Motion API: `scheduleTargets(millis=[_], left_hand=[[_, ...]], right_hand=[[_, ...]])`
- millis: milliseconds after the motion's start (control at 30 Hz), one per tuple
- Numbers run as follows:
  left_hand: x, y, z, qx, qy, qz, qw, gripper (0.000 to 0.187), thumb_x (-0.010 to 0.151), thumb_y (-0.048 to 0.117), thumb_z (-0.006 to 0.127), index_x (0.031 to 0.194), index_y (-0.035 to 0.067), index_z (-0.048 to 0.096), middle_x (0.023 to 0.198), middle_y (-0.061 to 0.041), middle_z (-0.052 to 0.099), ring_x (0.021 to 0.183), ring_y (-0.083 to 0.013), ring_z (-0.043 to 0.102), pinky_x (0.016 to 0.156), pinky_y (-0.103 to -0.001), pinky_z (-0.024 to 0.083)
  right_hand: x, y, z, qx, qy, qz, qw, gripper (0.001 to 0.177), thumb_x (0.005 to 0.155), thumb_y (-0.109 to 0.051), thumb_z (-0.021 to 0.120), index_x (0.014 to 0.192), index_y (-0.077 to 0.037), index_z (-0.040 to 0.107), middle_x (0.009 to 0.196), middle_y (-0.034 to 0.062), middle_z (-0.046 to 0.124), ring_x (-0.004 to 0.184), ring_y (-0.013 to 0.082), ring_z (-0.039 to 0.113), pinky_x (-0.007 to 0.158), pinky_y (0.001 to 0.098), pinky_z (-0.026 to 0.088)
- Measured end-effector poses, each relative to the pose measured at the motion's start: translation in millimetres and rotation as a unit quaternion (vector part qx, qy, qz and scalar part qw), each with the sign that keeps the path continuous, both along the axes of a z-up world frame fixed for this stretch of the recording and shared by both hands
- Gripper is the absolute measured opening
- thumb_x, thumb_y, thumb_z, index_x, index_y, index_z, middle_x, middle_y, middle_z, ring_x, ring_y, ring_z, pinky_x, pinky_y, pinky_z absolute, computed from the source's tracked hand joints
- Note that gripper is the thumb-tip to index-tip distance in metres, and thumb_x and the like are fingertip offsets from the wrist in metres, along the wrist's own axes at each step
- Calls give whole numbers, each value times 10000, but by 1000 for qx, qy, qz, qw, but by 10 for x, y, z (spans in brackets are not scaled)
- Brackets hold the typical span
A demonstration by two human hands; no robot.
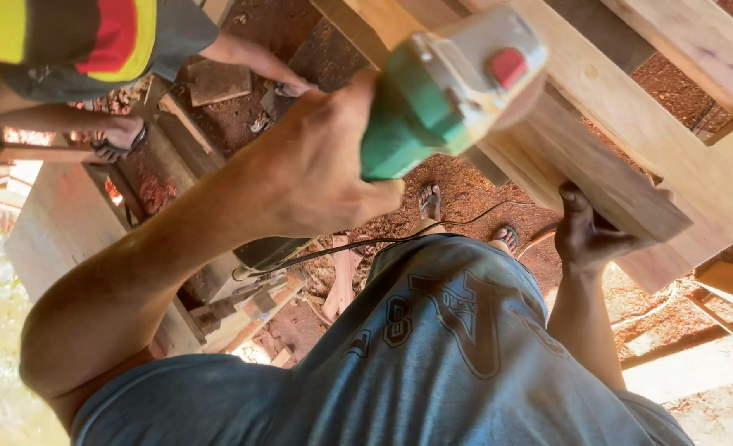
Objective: The person uses a green electric sander to smooth the surface of a wooden plank. They move the sander back and forth across the wood, generating sawdust, while another person stands nearby.
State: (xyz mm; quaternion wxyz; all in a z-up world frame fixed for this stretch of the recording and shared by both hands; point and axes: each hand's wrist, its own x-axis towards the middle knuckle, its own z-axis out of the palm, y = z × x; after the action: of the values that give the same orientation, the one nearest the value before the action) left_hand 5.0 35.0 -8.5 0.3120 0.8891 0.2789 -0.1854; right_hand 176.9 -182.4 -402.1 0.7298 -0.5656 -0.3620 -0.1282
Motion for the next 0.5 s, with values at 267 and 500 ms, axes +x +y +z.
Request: scheduleTargets(millis=[267, 500], left_hand=[[-306, 934, -94, 43, -56, 5, 997, 448, 882, 205, 746, 1223, 27, 518, 865, -77, 570, 630, -197, 592, 526, -329, 559], [-485, 1712, -88, 82, -35, 38, 995, 363, 866, 289, 740, 1117, 97, 561, 860, -73, 590, 692, -207, 552, 595, -367, 491]], right_hand=[[181, -293, -477, -22, -66, -117, 991, 885, 963, -205, 736, 1672, -37, 233, 1229, 394, 542, 1053, 452, 528, 875, 629, 474], [110, -281, -62, 48, 23, -5, 999, 913, 954, 69, 633, 1673, -320, 226, 1387, 437, 414, 1176, 657, 484, 1254, 883, 521]])
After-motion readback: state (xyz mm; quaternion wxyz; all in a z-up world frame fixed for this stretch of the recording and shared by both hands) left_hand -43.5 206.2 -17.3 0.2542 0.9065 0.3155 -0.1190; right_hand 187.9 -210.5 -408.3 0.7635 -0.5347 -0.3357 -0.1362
